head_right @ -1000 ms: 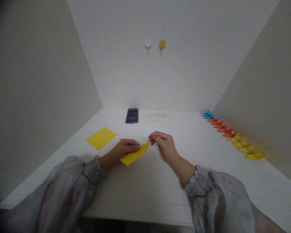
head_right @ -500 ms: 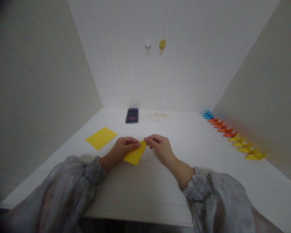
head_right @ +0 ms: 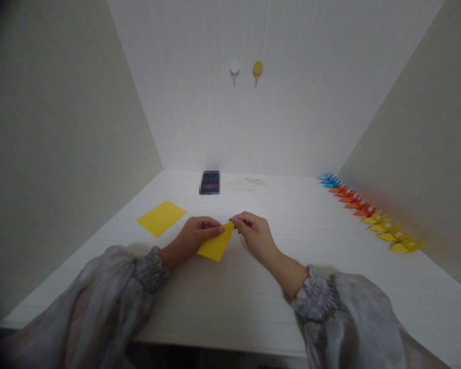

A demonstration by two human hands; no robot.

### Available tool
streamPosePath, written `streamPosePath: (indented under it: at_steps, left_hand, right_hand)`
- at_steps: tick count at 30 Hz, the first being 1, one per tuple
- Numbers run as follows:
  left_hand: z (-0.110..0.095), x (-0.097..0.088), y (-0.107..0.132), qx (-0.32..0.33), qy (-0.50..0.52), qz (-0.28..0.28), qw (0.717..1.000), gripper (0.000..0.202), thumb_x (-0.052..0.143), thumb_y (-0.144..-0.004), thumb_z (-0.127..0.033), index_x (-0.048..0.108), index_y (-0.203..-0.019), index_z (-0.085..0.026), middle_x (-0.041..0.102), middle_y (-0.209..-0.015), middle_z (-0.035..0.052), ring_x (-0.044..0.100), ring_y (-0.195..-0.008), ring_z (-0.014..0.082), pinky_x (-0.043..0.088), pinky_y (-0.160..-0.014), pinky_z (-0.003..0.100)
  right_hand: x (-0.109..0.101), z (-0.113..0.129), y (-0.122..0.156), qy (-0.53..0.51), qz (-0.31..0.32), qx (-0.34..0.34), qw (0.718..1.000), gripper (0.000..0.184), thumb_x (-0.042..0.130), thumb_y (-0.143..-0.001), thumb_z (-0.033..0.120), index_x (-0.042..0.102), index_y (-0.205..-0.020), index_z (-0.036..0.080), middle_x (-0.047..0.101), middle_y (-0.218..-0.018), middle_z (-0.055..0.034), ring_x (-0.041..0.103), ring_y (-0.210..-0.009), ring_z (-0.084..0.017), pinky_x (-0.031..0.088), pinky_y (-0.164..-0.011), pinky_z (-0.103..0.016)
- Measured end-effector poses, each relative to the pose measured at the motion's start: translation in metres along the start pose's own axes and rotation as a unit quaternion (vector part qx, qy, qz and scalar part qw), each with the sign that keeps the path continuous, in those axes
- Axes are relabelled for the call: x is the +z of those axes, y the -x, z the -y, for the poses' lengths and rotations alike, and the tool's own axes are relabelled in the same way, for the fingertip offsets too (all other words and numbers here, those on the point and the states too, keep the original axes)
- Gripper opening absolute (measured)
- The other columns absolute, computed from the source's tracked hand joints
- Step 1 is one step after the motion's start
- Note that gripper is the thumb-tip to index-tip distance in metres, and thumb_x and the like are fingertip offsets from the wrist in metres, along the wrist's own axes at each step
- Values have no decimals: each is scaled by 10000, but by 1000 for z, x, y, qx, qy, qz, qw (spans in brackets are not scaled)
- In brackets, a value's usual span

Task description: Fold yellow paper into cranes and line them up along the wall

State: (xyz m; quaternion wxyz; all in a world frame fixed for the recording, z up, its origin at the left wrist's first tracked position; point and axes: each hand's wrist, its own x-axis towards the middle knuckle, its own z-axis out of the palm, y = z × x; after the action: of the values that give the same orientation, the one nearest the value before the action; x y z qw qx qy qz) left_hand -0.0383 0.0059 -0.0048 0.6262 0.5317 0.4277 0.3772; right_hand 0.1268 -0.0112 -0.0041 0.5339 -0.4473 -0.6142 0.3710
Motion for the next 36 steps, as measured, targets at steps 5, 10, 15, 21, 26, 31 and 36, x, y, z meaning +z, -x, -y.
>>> streamPosePath:
  at_steps: [5, 10, 15, 21, 26, 31, 36]
  left_hand:
    - [-1, 1, 0, 3, -12, 1, 1000, 170, 704, -580, -269, 628, -662, -140, 610, -604, -12, 515, -519, 85, 379, -499, 203]
    - [1, -1, -2, 7, -3, 7, 1000, 177, 700, -584, -282, 624, -668, -145, 611, -606, -11, 520, -521, 90, 383, -496, 206]
    - [3, -2, -2, 13, 0, 5, 1000, 178, 697, -592, -284, 624, -678, -146, 617, -626, -8, 528, -536, 90, 392, -508, 206]
    - [4, -1, -2, 12, 5, 24, 1000, 208, 704, -587, -314, 624, -676, -144, 619, -627, -6, 531, -537, 85, 390, -509, 200]
    - [5, -1, -2, 11, 7, 34, 999, 209, 709, -582, -307, 627, -677, -140, 627, -638, 0, 538, -548, 90, 399, -521, 207]
    - [2, 1, 0, 6, 17, 38, 999, 170, 696, -603, -280, 619, -668, -143, 620, -617, -13, 532, -526, 78, 396, -508, 196]
    - [1, 3, 0, 3, 34, 46, 998, 168, 682, -614, -277, 613, -680, -139, 620, -630, -9, 537, -533, 81, 398, -509, 197]
  right_hand:
    - [0, -1, 1, 23, 0, -10, 1000, 150, 551, -743, 305, 641, -693, 195, 560, -611, 5, 466, -563, -117, 372, -545, -246]
    - [-2, 1, 0, 5, 6, -13, 1000, 187, 545, -750, 341, 648, -703, 192, 549, -603, 1, 480, -575, -125, 387, -571, -259]
    - [-1, -1, -2, -53, -11, 10, 999, 295, 473, -792, 410, 665, -739, 192, 560, -630, -17, 493, -618, -135, 399, -618, -272]
    - [11, -10, 1, -93, 57, 103, 989, 158, 672, -633, 331, 634, -667, 182, 602, -630, 1, 510, -581, -123, 385, -554, -254]
    - [11, -10, 4, -136, 58, 100, 984, 98, 663, -648, 275, 642, -624, 183, 608, -608, 5, 514, -577, -114, 382, -566, -252]
    - [10, -7, 5, -163, 60, 99, 980, 90, 632, -669, 268, 659, -646, 185, 619, -642, -4, 532, -617, -130, 402, -612, -267]
    - [13, -7, 4, -167, 26, 118, 979, 103, 616, -671, 271, 645, -631, 181, 598, -622, 0, 518, -595, -127, 405, -605, -260]
